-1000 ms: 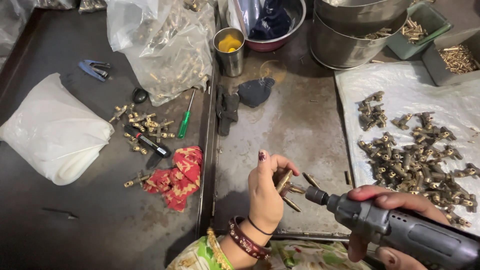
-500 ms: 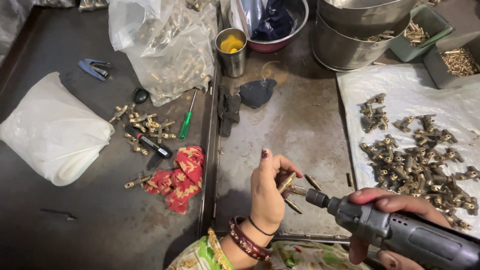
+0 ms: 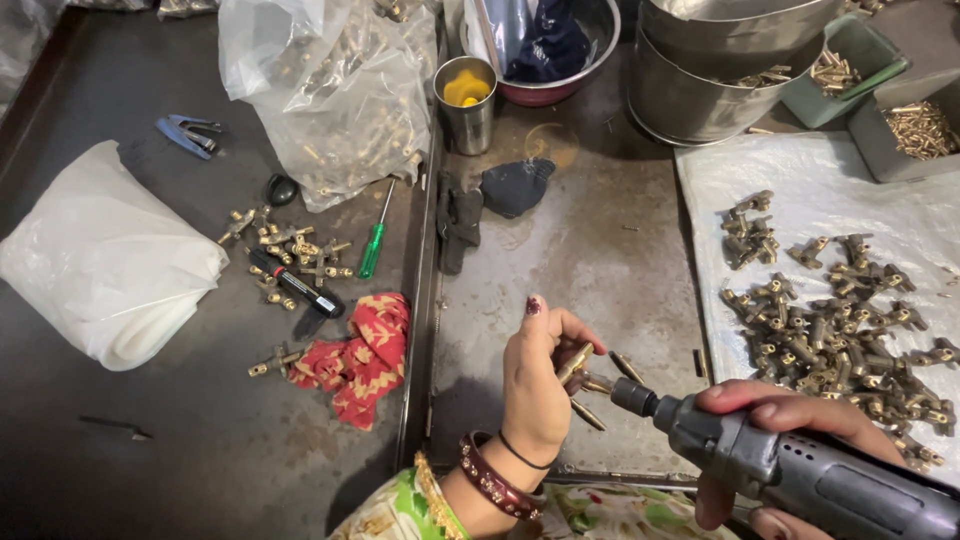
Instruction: The person picks small brass fittings one at a time from a pile, holds each against a spinning rotary tool to grind or deburr it, and occasionally wipes the parts with a red cloth. Processed pieces are set back on the work surface.
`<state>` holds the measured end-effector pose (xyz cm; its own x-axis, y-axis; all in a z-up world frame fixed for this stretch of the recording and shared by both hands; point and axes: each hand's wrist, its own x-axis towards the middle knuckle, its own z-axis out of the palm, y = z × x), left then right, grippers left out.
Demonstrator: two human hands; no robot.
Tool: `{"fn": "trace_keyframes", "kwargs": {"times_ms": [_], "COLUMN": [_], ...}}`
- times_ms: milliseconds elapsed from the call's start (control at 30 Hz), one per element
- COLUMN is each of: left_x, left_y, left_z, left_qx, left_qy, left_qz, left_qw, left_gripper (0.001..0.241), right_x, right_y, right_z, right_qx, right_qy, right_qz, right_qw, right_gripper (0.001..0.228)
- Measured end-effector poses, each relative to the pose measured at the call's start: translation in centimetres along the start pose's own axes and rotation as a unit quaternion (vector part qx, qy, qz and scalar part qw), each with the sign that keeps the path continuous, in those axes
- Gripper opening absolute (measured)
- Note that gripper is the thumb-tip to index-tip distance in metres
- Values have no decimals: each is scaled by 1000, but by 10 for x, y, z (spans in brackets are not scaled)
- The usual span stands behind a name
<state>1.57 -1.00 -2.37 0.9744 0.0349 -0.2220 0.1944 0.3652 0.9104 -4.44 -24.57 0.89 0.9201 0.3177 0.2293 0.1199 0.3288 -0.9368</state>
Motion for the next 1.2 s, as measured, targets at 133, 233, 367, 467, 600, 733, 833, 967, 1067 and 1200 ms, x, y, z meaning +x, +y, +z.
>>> {"fn": "trace_keyframes", "kwargs": {"times_ms": [133,233,367,467,600,733,833,967,1067,1200], "left_x": [2,2,-1,-1,1,2,8,31,48,42], "left_y": [-2,-3,-2,-2,-2,-8,-11,-45,-82,-65], "left_z": [1,2,2,3,2,2,-4,-32,-65,-59], "left_qx": [1,11,47,85,106,121,171,382,547,645], "left_qy": [5,11,17,34,45,39,42,45,43,24], "left_qz": [-1,9,54,91,106,132,147,215,203,160], "left_qw": [1000,1000,997,992,988,983,973,898,811,747], "left_gripper": [72,71,68,65,64,66,68,61,52,44], "right_x": [2,2,2,1,2,-5,-8,-13,-16,-25], "right_y": [0,0,0,0,-1,2,3,0,6,6], "right_z": [0,-2,-4,-5,-5,-8,-10,-6,-10,-14], "right_qx": [2,-4,-23,-32,-33,-44,-58,-60,-40,-30], "right_qy": [-5,-7,-25,-31,-37,0,35,118,167,206], "right_qz": [-1,-1,2,1,-1,7,7,-2,-12,-7], "right_qw": [1000,1000,999,999,999,999,998,991,985,978], "right_gripper": [56,56,56,55,54,53,53,51,51,52]}}
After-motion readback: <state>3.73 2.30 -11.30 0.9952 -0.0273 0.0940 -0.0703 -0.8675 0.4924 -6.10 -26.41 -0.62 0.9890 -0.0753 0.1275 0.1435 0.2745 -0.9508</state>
